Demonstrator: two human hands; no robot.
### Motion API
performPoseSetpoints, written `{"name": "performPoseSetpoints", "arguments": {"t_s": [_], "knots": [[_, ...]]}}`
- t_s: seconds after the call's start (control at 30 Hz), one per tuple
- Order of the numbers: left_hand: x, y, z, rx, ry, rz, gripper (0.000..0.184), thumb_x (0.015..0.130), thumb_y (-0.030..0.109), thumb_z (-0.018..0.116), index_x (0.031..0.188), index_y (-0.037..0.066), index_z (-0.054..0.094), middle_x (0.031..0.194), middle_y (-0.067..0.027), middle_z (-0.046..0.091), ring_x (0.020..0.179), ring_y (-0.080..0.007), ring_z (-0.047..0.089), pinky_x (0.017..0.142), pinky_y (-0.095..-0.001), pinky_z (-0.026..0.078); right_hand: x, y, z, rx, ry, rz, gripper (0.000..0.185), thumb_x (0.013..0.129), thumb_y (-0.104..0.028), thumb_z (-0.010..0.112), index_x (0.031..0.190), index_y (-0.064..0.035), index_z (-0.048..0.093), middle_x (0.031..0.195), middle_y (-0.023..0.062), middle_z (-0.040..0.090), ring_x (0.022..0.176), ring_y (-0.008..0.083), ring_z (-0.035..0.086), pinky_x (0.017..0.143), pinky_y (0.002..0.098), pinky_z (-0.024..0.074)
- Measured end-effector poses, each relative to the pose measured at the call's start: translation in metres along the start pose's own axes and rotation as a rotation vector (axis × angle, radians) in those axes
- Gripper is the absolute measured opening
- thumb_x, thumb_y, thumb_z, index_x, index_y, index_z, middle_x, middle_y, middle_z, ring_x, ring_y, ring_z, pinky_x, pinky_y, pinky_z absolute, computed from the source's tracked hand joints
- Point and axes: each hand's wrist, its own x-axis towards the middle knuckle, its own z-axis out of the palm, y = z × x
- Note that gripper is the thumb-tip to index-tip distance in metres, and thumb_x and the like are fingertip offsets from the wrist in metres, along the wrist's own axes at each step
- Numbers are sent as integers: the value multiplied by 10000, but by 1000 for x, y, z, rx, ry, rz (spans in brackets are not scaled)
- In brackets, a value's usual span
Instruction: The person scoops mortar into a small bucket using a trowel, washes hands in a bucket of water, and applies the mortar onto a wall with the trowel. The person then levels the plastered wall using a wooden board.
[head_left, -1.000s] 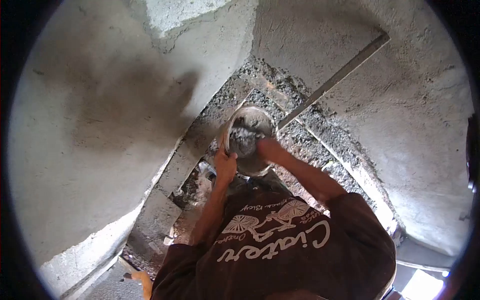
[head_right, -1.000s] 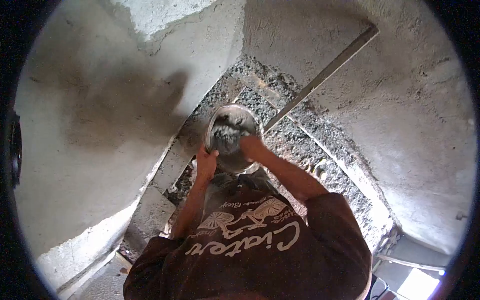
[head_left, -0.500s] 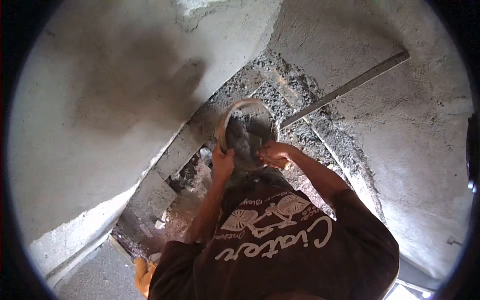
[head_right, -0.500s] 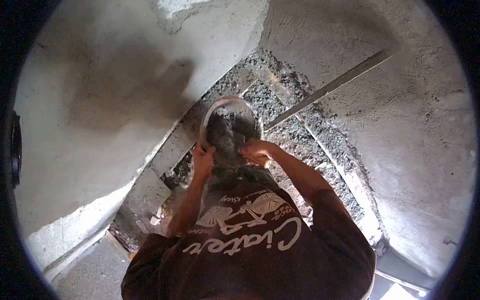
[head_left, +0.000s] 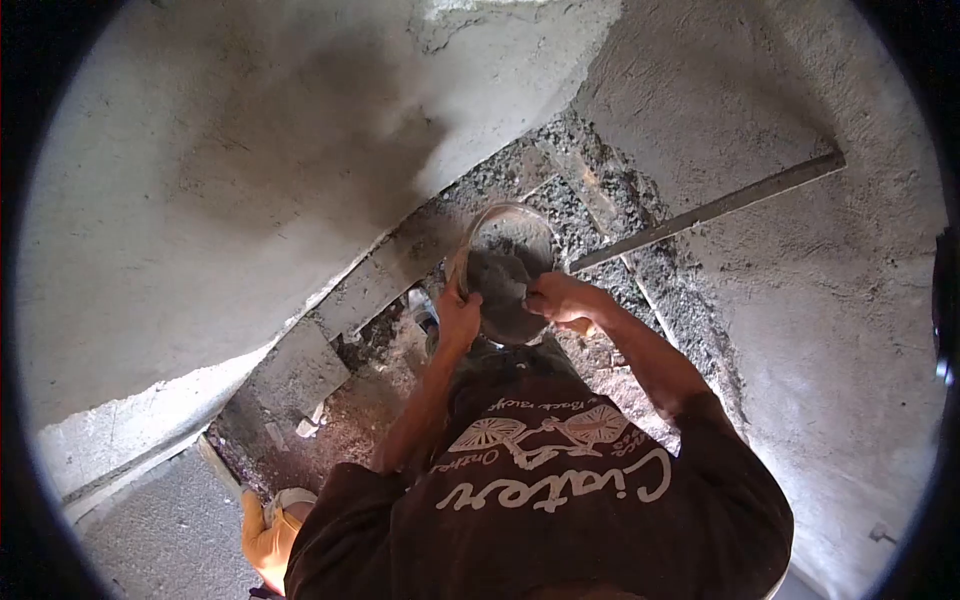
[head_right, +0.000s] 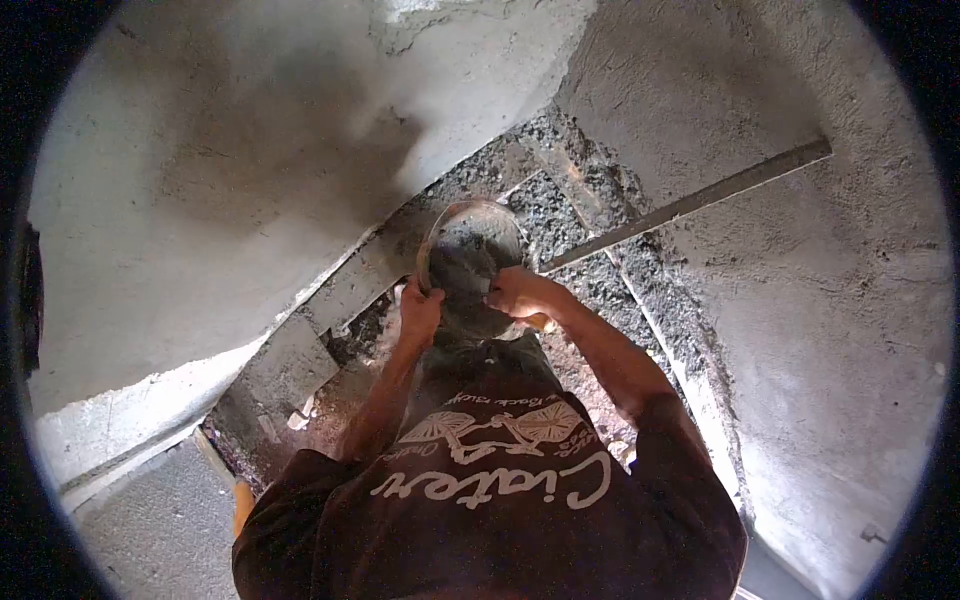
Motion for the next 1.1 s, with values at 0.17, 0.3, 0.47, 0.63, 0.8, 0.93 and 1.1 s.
{"name": "performPoseSetpoints", "arguments": {"t_s": [0.17,0.3,0.47,0.63,0.8,0.93,1.1], "knots": [[0,0,1,171,134,260,497,753,27,530,1238,-25,436,851,-111,581,729,-200,540,662,-330,441,37,82,39,-40,-115,-116,301,865,-260,480,786,1,606,630,153,586,507,276,587,492,398,482],[2,-4,4,231,154,267,489,765,55,530,1236,-36,433,723,-78,522,634,-178,477,603,-328,419,-1,42,-23,-182,232,132,334,835,-275,506,769,25,638,640,225,602,583,354,618,522,428,485],[0,19,17,155,71,196,461,724,2,504,1184,-27,484,909,-131,592,793,-223,559,709,-329,438,13,53,20,59,61,30,324,849,-264,530,816,46,618,636,179,597,564,279,615,479,393,468],[4,5,19,-1,103,288,423,742,20,505,1159,-42,479,849,-90,565,737,-165,504,677,-302,417,-34,-18,-8,760,59,217,308,872,-242,517,869,57,593,630,146,587,570,222,606,465,350,457],[5,12,23,52,110,235,431,737,8,512,1164,-48,484,896,-114,593,804,-192,540,751,-311,429,-26,47,-24,217,169,165,315,888,-205,479,722,17,629,644,177,587,498,254,579,486,372,501],[-8,20,30,207,72,304,462,753,24,524,1204,-51,461,878,-120,587,797,-174,537,720,-283,427,-40,67,-9,525,131,361,327,912,-301,475,852,3,578,616,113,558,483,208,562,432,354,469],[-8,22,23,65,12,351,401,765,54,533,1147,-60,485,833,-111,573,759,-164,523,678,-276,426,-31,51,54,1313,-95,117,356,831,-365,629,981,-59,525,651,26,533,484,120,501,422,259,430]]}}
